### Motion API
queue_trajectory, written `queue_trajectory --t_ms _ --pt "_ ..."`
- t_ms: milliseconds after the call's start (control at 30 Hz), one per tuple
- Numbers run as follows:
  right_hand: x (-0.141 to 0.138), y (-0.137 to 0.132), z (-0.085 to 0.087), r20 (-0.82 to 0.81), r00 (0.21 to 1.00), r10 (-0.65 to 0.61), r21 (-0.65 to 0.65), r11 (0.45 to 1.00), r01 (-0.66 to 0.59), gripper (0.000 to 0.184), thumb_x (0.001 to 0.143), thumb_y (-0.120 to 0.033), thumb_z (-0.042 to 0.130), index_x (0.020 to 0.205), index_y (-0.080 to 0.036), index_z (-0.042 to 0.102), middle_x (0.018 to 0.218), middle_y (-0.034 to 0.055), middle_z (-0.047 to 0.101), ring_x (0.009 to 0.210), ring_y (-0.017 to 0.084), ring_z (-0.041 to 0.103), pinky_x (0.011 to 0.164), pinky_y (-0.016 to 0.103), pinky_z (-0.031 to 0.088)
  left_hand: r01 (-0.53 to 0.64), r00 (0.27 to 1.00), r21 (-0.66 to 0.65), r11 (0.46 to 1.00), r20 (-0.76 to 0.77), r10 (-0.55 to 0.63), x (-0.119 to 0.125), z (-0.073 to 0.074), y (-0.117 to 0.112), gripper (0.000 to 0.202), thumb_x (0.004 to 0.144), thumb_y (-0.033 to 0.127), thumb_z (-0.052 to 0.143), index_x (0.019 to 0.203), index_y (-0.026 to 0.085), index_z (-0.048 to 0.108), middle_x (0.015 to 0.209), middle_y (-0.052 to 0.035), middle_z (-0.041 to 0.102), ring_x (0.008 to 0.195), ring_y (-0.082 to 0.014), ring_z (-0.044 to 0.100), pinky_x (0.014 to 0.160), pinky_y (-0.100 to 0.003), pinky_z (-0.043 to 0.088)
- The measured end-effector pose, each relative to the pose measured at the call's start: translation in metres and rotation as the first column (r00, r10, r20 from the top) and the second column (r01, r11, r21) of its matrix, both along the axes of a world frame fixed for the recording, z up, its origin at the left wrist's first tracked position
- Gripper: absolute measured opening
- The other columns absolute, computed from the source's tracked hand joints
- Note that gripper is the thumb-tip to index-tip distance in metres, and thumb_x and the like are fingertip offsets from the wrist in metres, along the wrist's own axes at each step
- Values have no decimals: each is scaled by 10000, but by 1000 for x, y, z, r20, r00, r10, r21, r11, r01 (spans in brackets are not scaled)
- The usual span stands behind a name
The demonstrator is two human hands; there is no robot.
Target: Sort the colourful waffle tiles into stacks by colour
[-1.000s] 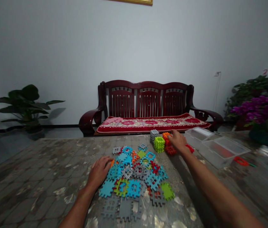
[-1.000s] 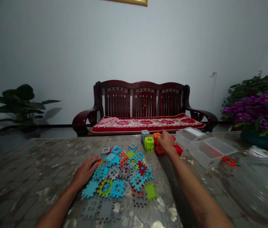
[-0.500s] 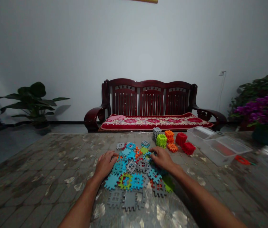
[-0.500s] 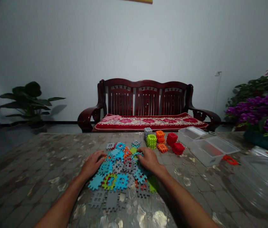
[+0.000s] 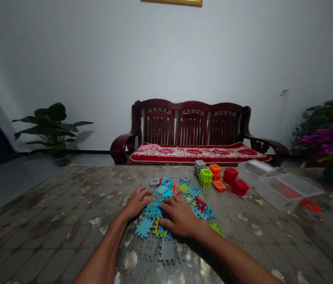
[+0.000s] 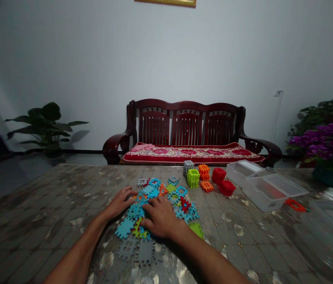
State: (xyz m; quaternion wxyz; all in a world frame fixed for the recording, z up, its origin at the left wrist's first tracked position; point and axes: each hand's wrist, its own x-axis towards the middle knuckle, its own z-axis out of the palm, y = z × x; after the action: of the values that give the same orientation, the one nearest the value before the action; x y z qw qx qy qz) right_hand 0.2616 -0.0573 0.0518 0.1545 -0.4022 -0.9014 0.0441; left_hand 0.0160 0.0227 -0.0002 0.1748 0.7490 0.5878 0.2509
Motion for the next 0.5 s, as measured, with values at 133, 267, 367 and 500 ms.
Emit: queue_trajectory --t_ms 133,267,367,500 --pt "-4 -12 -8 28 998 -51 72 996 49 507 978 -522 543 1399 -240 522 1394 114 569 1216 292 501 1032 467 392 -71 995 -8 997 -73 70 2 5 0 310 829 358 617 1093 254 743 1346 -89 635 1352 -293 499 1137 -457 387" --pt "-7 -14 -17 33 998 -57 132 990 53 456 998 -473 512 1377 -220 521 1376 129 572 1215 297 496 1047 479 375 -227 953 -70 971 -222 207 16 17 -5 284 834 405 615 1032 241 735 1239 -107 657 1212 -323 566 1035 -466 442" --pt "-7 -13 -21 9 998 -54 157 986 52 448 1000 -471 505 1371 -220 521 1375 125 575 1223 295 491 1063 474 363 -250 934 -89 964 -283 216 24 24 -7 293 848 416 597 1001 205 730 1184 -129 663 1160 -325 585 986 -426 457" --pt "-7 -13 -22 2 998 -60 165 985 59 439 1005 -467 498 1366 -219 524 1383 121 574 1227 293 491 1074 469 355 -205 936 -77 976 -308 172 26 27 -6 277 855 410 591 925 173 715 1094 -140 687 1150 -322 594 979 -387 442"
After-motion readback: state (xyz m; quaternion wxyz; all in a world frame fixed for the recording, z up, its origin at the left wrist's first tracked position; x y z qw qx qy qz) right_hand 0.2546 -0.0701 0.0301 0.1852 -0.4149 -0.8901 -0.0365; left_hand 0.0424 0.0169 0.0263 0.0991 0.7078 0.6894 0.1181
